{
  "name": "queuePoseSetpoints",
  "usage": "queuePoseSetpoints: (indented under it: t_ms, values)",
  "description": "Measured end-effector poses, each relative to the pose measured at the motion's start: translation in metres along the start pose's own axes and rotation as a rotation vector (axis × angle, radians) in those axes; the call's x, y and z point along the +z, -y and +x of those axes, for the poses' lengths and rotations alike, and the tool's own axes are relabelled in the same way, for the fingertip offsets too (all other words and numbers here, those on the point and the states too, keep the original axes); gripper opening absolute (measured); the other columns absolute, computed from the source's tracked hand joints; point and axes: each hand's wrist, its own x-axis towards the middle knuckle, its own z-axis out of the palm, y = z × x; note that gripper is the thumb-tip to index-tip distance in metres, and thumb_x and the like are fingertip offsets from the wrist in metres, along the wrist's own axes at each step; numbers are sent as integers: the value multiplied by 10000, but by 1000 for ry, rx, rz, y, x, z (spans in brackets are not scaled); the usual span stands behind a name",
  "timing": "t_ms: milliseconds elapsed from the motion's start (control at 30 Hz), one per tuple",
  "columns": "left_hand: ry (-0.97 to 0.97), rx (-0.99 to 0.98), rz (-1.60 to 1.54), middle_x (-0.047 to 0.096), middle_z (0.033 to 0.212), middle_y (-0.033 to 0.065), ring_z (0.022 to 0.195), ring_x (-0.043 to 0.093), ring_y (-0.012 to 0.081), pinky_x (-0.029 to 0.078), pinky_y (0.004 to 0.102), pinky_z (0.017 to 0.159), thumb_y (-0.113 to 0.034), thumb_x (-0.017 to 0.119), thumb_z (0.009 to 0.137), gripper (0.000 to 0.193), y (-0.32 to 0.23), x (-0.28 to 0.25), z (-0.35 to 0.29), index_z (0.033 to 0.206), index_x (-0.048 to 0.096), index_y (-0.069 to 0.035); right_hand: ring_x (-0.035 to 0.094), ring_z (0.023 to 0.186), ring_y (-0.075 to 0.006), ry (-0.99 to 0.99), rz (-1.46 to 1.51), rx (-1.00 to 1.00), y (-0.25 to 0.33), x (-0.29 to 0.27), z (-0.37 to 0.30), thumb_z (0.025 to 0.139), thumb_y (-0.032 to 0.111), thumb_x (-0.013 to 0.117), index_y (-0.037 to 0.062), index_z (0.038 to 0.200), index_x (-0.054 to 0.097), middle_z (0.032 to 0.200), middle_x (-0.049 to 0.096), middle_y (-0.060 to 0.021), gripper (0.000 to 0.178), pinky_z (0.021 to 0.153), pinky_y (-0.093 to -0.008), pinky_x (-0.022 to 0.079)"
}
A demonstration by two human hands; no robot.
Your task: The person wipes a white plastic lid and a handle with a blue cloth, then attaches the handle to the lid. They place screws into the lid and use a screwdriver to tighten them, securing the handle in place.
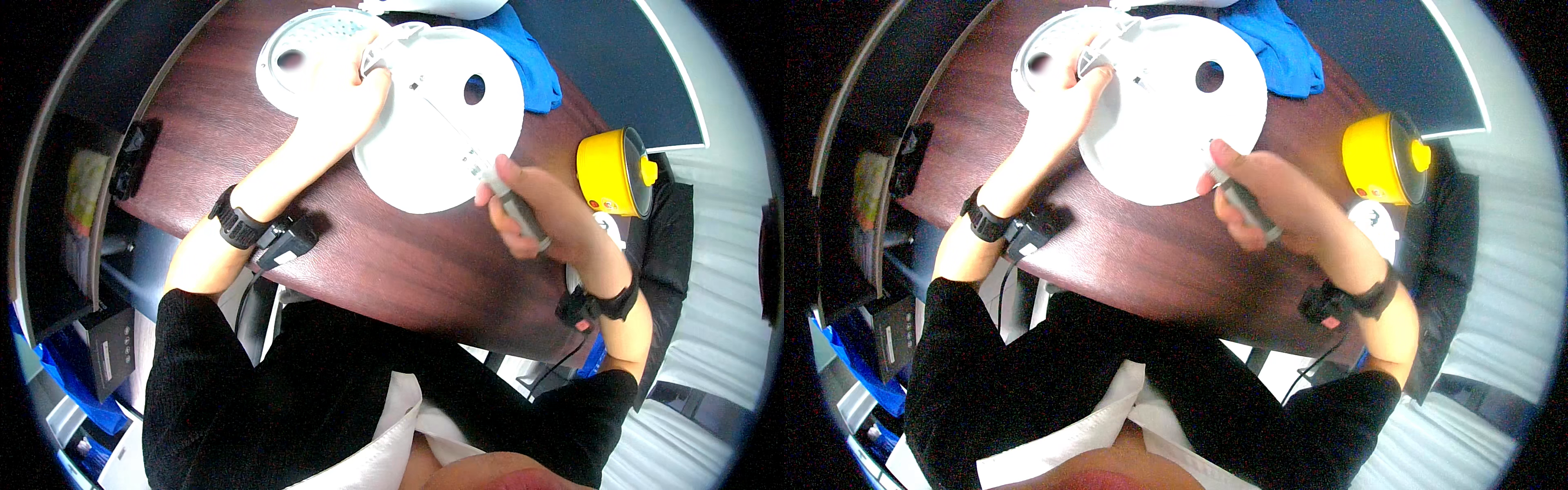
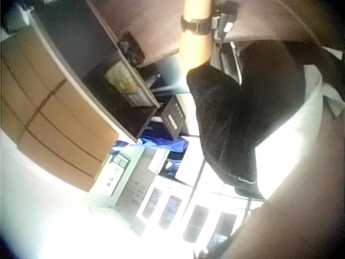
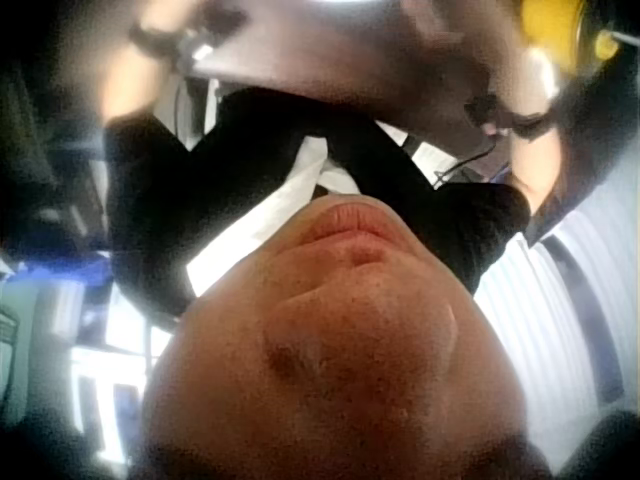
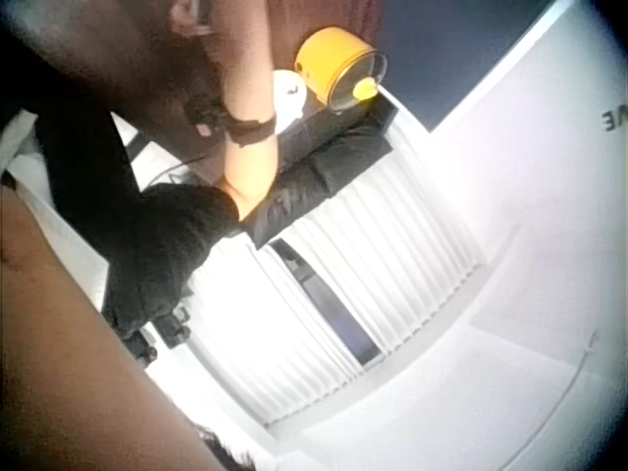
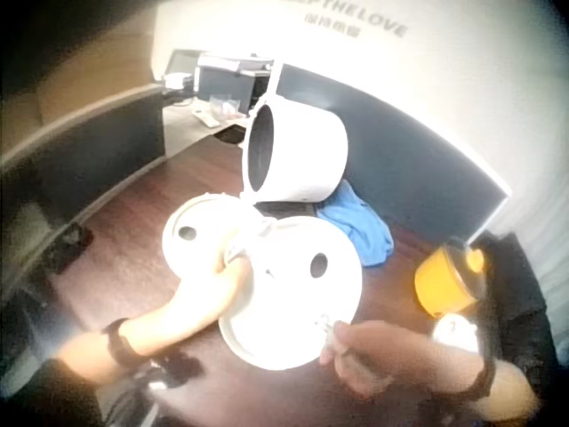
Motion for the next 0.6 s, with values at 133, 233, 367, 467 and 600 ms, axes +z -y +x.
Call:
queuePoseSetpoints:
  t_ms: [133,233,367,467,600]
  values:
    - [3,71,84,625,1129,133,1055,586,210,448,321,925,-113,598,846,446,-4,3,-4,1279,535,-28,470,408,-95,-203,-461,-158,-8,2,-6,993,405,469,45,919,566,590,525,-2,380,383,-235,352]
    - [12,66,54,623,1133,135,1057,587,217,446,327,931,-122,611,845,447,-7,2,-5,1276,538,-27,567,501,-274,-519,-1158,-522,1,-7,-8,930,345,586,20,847,582,594,575,-121,335,468,-365,432]
    - [3,53,41,620,1138,140,1059,590,228,444,333,938,-144,608,852,446,-8,2,-6,1277,537,-29,598,669,-437,-625,-1408,-586,28,5,-20,878,314,645,-9,798,593,661,591,-250,337,582,-487,472]
    - [-14,91,80,624,1136,147,1065,591,229,445,335,935,-153,599,857,439,-7,0,-7,1274,538,-28,603,666,-434,-656,-1547,-453,40,21,-26,887,336,629,-6,781,596,661,597,-245,361,588,-488,473]
    - [-37,113,52,643,1090,155,1052,606,229,456,340,914,-147,588,858,426,-8,0,-8,1263,543,-22,605,561,-384,-500,-1320,-270,37,27,-23,940,401,543,-7,750,560,601,594,-206,450,521,-458,468]
